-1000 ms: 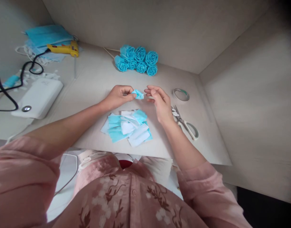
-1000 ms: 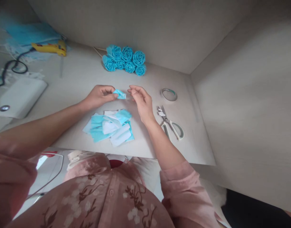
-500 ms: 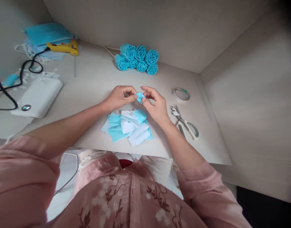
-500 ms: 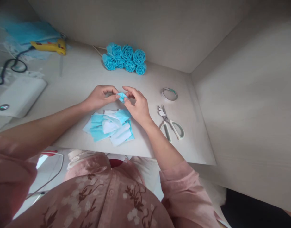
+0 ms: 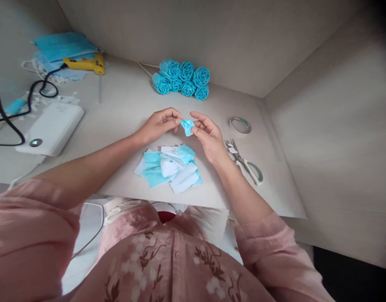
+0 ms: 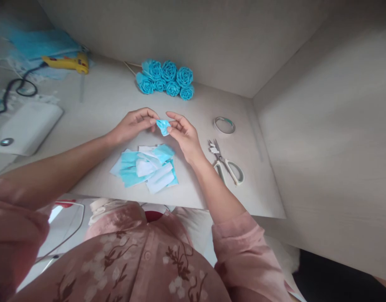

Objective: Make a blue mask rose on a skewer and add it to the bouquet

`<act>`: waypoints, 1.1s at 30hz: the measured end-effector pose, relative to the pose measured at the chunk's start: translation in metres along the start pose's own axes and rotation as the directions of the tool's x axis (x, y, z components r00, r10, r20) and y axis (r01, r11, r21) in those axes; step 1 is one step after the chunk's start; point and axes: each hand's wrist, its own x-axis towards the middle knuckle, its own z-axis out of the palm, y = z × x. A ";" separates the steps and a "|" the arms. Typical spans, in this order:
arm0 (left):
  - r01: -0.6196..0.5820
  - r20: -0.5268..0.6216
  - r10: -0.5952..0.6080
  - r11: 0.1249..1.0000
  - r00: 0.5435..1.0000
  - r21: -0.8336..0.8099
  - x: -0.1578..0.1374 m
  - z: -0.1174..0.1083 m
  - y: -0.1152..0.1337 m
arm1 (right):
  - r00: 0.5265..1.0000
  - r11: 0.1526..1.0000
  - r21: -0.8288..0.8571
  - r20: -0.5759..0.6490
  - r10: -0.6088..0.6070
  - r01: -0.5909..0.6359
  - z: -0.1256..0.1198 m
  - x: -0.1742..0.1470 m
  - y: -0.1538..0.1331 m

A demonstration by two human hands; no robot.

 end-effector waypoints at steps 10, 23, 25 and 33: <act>-0.008 -0.001 0.008 0.998 1.000 0.069 -0.002 0.007 0.002 | 0.997 0.975 -0.207 0.008 -0.082 0.082 0.000 0.000 0.007; 0.021 -0.113 -0.012 0.997 0.994 0.080 0.000 0.000 -0.002 | 0.990 0.960 -0.242 0.010 -0.141 0.139 -0.003 -0.001 0.005; 0.028 -0.114 -0.020 0.997 0.993 0.070 0.001 -0.001 -0.002 | 0.980 0.926 -0.322 0.021 -0.199 0.195 -0.001 -0.004 0.002; 0.024 -0.057 -0.021 0.998 0.998 0.050 0.001 0.002 0.001 | 0.913 0.709 -0.602 0.085 -0.400 0.367 0.005 -0.007 -0.003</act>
